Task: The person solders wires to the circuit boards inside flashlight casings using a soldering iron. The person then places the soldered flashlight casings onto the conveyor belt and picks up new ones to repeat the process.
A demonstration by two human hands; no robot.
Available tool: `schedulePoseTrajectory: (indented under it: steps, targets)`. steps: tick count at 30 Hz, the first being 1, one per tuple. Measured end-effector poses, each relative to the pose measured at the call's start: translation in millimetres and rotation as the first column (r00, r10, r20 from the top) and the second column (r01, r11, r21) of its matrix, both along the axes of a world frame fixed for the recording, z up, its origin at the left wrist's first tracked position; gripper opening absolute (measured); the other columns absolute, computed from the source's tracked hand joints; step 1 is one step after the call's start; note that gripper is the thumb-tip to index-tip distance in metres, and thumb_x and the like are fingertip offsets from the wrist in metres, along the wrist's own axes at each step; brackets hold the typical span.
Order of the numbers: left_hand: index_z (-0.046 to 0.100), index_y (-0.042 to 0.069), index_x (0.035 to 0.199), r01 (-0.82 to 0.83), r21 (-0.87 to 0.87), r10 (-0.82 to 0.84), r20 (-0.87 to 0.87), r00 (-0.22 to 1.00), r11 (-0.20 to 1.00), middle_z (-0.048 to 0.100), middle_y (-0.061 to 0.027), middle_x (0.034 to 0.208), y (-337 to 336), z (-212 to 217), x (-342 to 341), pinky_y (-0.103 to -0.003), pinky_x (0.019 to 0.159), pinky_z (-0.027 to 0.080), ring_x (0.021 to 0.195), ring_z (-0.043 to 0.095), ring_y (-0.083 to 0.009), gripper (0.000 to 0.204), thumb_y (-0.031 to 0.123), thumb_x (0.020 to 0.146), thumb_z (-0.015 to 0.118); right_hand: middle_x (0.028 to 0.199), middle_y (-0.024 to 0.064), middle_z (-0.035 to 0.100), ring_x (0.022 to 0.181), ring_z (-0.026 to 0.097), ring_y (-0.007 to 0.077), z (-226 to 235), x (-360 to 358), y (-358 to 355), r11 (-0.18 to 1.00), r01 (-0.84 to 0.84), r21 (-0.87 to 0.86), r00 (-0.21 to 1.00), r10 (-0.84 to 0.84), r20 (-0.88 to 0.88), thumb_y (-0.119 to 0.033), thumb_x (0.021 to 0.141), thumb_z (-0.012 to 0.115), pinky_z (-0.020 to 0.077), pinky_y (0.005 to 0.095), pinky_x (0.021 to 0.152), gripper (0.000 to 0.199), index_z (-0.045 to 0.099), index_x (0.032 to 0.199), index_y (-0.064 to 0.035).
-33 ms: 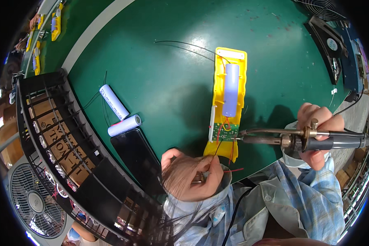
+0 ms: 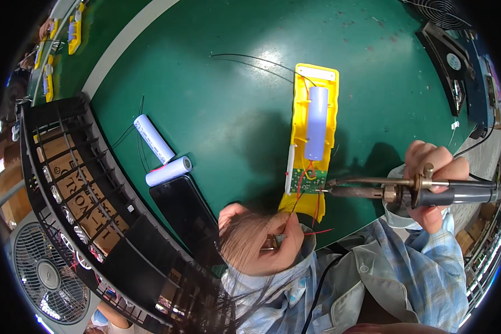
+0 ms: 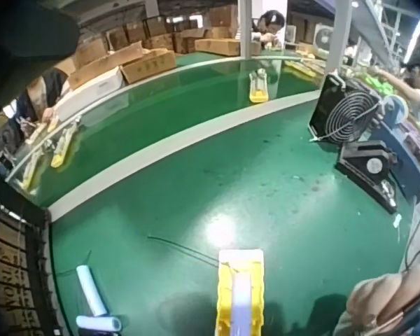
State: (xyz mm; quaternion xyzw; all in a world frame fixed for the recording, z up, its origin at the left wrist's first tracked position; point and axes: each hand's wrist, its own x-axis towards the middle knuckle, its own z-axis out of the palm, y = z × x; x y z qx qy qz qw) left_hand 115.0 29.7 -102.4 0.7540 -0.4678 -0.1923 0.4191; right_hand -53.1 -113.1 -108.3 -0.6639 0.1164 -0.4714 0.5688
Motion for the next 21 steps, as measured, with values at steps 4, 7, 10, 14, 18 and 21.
schedulePoseTrajectory:
  steps: [4, 7, 10, 14, 18, 21]
  targets:
    - [0.053, 0.006, 0.062, 0.053, 0.066, -0.051, -0.038, 0.998, 0.996, 0.049, -0.0024, 0.046, 0.1, 2.4, 6.8, -0.026, 0.055, 0.037, 0.041, 0.045, -0.0133, 0.013, 0.000, 0.055, 0.062, 0.067, 0.0063, 0.045, 0.048, 0.036, 0.0126, -4.2, 0.2, 1.9, 1.000, -0.015, 0.008, 0.998, 0.016, -0.056, -0.023, 0.063, 0.066, 0.0277, 0.0268, 0.046, 0.034, 0.039, 0.078, -0.0070]
    - [0.053, 0.006, 0.064, 0.051, 0.060, -0.049, -0.029, 0.998, 0.997, 0.048, -0.0024, 0.046, -0.1, -2.2, 7.0, -0.027, 0.056, 0.038, 0.042, 0.045, -0.0132, 0.014, 0.001, 0.055, 0.062, 0.067, 0.0064, 0.045, 0.048, 0.036, 0.0123, -6.7, 3.4, 5.4, 0.999, 0.020, 0.036, 0.997, -0.017, -0.077, -0.023, 0.063, 0.066, 0.0274, 0.0267, 0.046, 0.034, 0.040, 0.078, -0.0071]
    - [0.052, 0.007, 0.066, 0.080, 0.133, -0.083, 0.021, 0.996, 0.988, 0.048, -0.0015, 0.046, -1.0, 0.3, 9.5, -0.029, 0.062, 0.038, 0.043, 0.045, -0.0128, 0.015, 0.001, 0.056, 0.062, 0.067, 0.0055, 0.046, 0.049, 0.036, 0.0121, -9.0, 7.4, 6.1, 1.000, 0.014, 0.026, 0.997, -0.012, -0.077, -0.022, 0.063, 0.067, 0.0273, 0.0263, 0.046, 0.034, 0.040, 0.077, -0.0078]
    - [0.051, 0.008, 0.068, 0.213, 0.164, -0.216, 0.003, 0.976, 0.963, 0.050, 0.0002, 0.048, -1.3, 10.3, 15.5, -0.035, 0.070, 0.035, 0.043, 0.045, -0.0113, 0.015, 0.001, 0.058, 0.060, 0.067, 0.0035, 0.045, 0.049, 0.036, 0.0121, -3.3, -1.0, 4.4, 0.998, 0.059, 0.026, 0.998, -0.059, -0.032, -0.021, 0.062, 0.067, 0.0266, 0.0254, 0.047, 0.033, 0.040, 0.076, -0.0094]
    - [0.053, 0.007, 0.062, 0.205, 0.153, -0.210, 0.013, 0.978, 0.967, 0.051, -0.0006, 0.047, 1.2, 5.1, 10.2, -0.033, 0.069, 0.033, 0.043, 0.046, -0.0105, 0.011, 0.006, 0.056, 0.061, 0.065, 0.0033, 0.045, 0.047, 0.036, 0.0124, -4.0, -1.3, 6.8, 0.996, 0.083, 0.016, 0.995, -0.082, -0.058, -0.023, 0.062, 0.068, 0.0266, 0.0258, 0.045, 0.034, 0.040, 0.076, -0.0093]
    - [0.053, 0.007, 0.060, 0.119, 0.080, -0.118, -0.019, 0.993, 0.990, 0.051, -0.0011, 0.048, 2.4, -8.2, 7.1, -0.033, 0.068, 0.032, 0.042, 0.045, -0.0105, 0.010, 0.008, 0.055, 0.062, 0.063, 0.0034, 0.045, 0.045, 0.037, 0.0129, -11.3, -0.8, 7.1, 1.000, 0.025, -0.018, 0.995, -0.027, -0.099, -0.024, 0.061, 0.068, 0.0269, 0.0263, 0.043, 0.035, 0.040, 0.074, -0.0089]
